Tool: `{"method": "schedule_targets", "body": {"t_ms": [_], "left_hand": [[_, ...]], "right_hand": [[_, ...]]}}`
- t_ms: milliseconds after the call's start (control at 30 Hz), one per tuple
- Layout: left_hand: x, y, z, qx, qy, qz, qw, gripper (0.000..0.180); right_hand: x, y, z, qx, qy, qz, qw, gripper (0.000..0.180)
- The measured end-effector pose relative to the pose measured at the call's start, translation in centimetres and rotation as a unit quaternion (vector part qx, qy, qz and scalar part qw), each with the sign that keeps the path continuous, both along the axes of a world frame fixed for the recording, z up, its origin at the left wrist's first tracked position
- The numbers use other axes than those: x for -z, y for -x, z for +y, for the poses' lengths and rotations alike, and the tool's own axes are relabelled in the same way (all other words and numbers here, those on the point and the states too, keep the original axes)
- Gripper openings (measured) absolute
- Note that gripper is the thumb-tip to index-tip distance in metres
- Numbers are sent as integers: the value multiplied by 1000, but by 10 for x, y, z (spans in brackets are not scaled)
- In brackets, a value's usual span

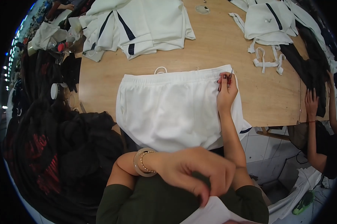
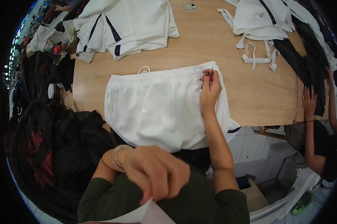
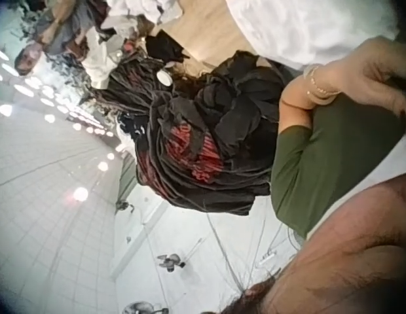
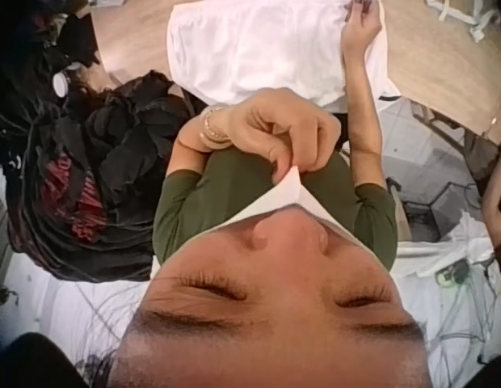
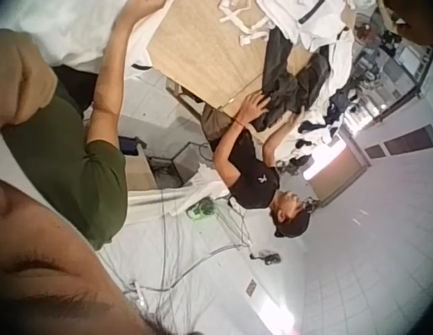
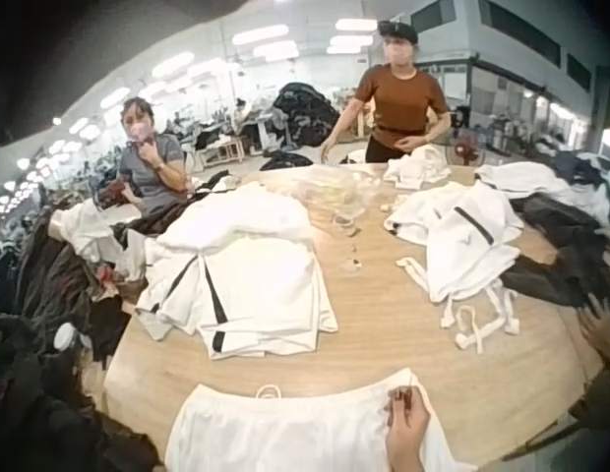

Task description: Trimming loose threads from white athletic shorts using small snips/scissors in a garment workshop.

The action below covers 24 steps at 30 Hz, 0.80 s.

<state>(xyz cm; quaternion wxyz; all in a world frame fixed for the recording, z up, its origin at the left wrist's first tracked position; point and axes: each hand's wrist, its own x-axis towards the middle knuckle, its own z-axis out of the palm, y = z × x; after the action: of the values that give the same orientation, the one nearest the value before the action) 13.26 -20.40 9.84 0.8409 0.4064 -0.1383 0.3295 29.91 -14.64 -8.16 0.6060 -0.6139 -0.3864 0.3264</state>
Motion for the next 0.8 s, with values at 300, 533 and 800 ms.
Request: {"method": "schedule_targets", "body": {"t_ms": [300, 533, 800], "left_hand": [[136, -10, 84, -488, -170, 607, 604, 18], [140, -29, 83, -521, -219, 688, 455, 30], [152, -34, 89, -438, -267, 739, 437, 12]], "right_hand": [[-2, 2, 6, -4, -7, 5, 1000, 12], [-3, 1, 7, -6, -8, 2, 1000, 11], [10, -7, -4, 2, -7, 6, 1000, 10]]}}
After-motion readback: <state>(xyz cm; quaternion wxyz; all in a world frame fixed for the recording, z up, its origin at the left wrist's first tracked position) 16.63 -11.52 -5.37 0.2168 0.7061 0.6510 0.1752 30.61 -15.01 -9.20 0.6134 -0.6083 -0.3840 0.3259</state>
